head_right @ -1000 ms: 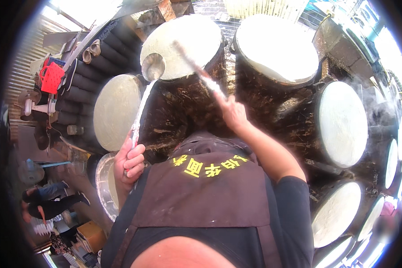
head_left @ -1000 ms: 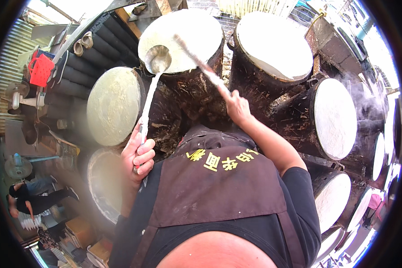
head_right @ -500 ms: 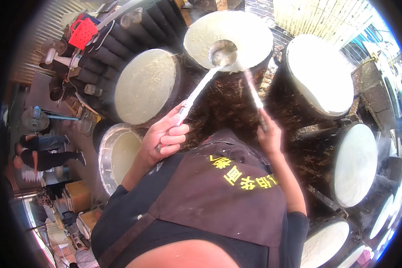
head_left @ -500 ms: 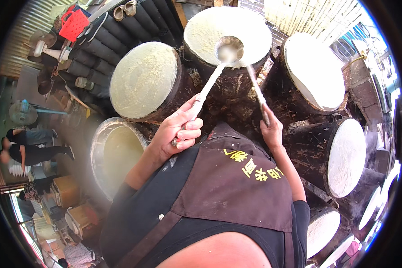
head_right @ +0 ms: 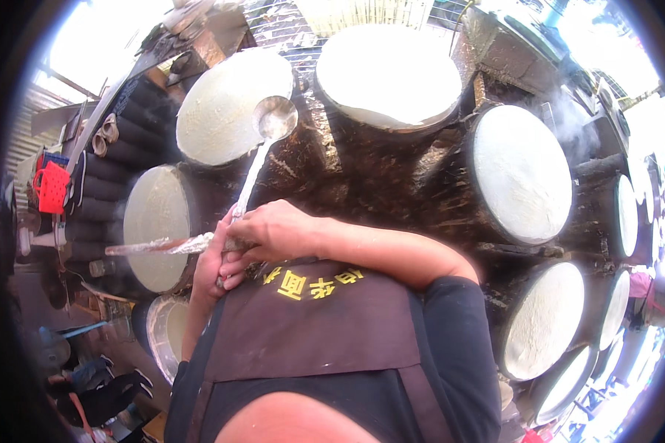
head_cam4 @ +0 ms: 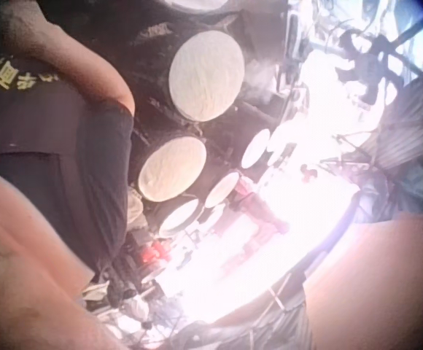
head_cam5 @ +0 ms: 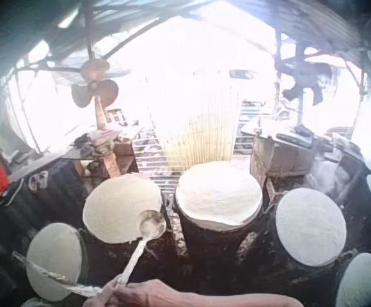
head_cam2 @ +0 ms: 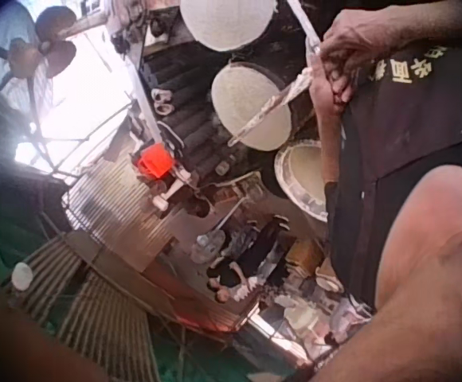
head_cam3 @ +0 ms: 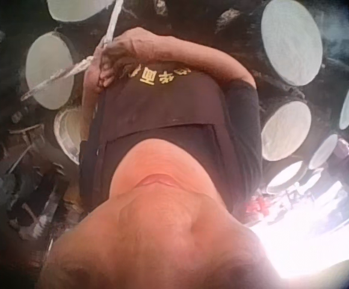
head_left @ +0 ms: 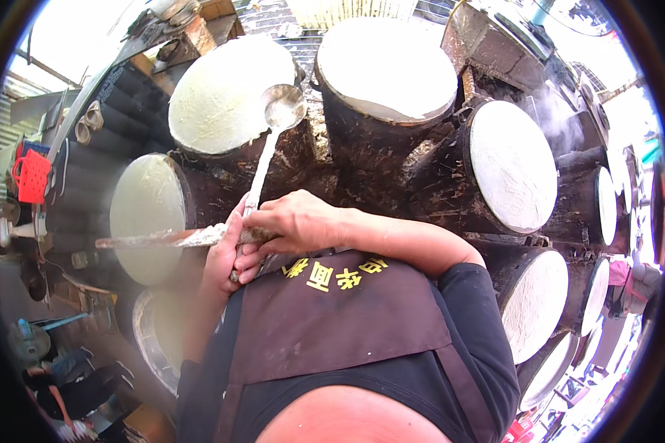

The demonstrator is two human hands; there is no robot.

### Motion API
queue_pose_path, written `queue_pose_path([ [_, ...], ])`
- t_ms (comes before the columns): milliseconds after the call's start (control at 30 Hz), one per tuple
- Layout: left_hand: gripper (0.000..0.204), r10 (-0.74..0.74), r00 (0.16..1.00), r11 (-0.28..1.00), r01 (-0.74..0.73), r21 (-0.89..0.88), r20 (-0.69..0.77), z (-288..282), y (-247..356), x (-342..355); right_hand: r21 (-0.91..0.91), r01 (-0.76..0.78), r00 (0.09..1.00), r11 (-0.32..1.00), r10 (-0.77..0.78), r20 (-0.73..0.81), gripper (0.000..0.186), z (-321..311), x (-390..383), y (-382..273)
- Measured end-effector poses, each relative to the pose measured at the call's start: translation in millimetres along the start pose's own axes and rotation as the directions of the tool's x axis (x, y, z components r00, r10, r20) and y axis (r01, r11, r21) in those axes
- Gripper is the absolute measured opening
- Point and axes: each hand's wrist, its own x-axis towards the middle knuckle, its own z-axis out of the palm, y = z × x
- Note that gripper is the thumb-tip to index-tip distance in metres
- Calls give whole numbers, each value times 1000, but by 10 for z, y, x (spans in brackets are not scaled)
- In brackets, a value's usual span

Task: The person ladles batter onto hot cylindrical griddles, spreads it into thin circular crepes, and removes the cooked crepes with a spatula. The crepes are stacked on a tray beside the cooking station.

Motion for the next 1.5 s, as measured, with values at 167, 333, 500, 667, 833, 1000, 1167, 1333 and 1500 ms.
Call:
queue_pose_path([
  [167,47,24,1000,989,-21,-144,20,31,-15,-10,-319,-437,810,841,214,-546,45,-505,-241,877],
  [333,44,6,1000,970,-1,-243,19,77,-50,49,-578,-710,665,402,115,-738,52,-871,-563,2016],
  [500,42,14,999,953,-2,-305,38,138,-94,46,-649,-623,780,436,284,-558,39,-1181,-458,2198],
  [667,43,0,998,892,27,-452,60,182,-107,56,-180,-784,585,595,610,-534,34,-1901,-340,1850],
  [833,49,31,998,856,4,-518,59,272,-136,-17,-403,-677,635,616,212,-742,32,-2675,-381,1879],
  [1000,48,153,982,841,-71,-536,109,292,-144,-121,-549,-501,750,669,19,-661,27,-2828,-273,1529],
  [1167,44,174,978,874,-98,-477,118,286,-73,-144,-653,-455,871,605,153,-466,16,-1889,-614,1431],
  [1333,45,66,980,883,31,-469,190,307,6,-126,-441,-574,765,690,260,-589,17,-792,-1403,1180],
  [1500,52,50,968,977,-99,-190,-246,187,-66,-292,-222,-606,558,764,208,-803,15,91,-1797,489],
])
